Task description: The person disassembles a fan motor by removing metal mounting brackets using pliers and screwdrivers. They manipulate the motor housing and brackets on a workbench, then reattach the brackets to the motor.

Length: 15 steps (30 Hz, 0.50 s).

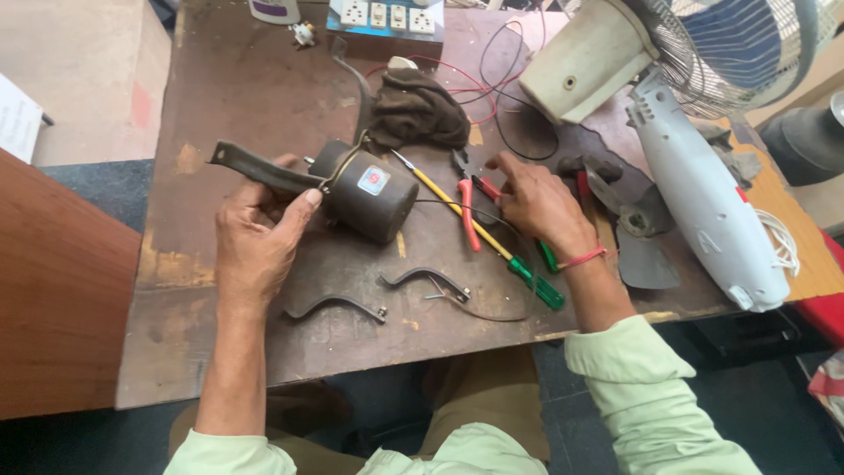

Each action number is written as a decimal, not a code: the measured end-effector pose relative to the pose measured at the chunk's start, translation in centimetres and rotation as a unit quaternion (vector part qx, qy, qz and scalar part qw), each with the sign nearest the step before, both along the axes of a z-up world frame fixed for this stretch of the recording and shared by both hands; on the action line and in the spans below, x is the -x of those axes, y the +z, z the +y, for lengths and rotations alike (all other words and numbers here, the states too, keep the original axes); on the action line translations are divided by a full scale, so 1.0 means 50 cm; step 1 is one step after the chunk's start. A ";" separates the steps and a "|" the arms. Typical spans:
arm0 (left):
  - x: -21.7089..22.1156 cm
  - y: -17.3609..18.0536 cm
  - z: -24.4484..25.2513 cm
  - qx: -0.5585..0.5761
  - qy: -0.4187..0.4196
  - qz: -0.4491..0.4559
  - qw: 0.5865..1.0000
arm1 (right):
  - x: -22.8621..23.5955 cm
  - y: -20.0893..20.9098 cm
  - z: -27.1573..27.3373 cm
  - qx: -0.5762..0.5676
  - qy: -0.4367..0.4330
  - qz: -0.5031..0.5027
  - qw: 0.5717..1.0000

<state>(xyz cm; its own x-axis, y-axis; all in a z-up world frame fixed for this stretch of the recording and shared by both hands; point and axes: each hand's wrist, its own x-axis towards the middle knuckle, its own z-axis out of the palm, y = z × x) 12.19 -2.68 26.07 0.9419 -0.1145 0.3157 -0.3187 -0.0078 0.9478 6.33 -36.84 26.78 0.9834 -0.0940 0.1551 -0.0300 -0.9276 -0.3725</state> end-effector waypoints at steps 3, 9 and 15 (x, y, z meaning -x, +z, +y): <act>-0.008 0.002 0.009 -0.107 0.015 -0.058 0.992 | -0.023 0.014 -0.007 -0.097 -0.048 0.096 0.989; -0.012 -0.009 -0.005 -0.177 0.080 -0.169 0.966 | -0.054 0.016 -0.011 -0.179 -0.137 0.064 0.972; 0.000 -0.024 -0.018 -0.151 0.110 -0.187 0.964 | -0.011 0.096 -0.012 -0.280 -0.037 -0.191 0.940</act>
<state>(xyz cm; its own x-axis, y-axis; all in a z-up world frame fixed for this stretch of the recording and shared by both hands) 12.20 -3.58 24.88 0.7809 -0.0638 0.6214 -0.5963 -0.3721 0.7113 6.90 -37.45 31.58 0.8530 -0.3333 0.4017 0.1485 -0.5829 -0.7989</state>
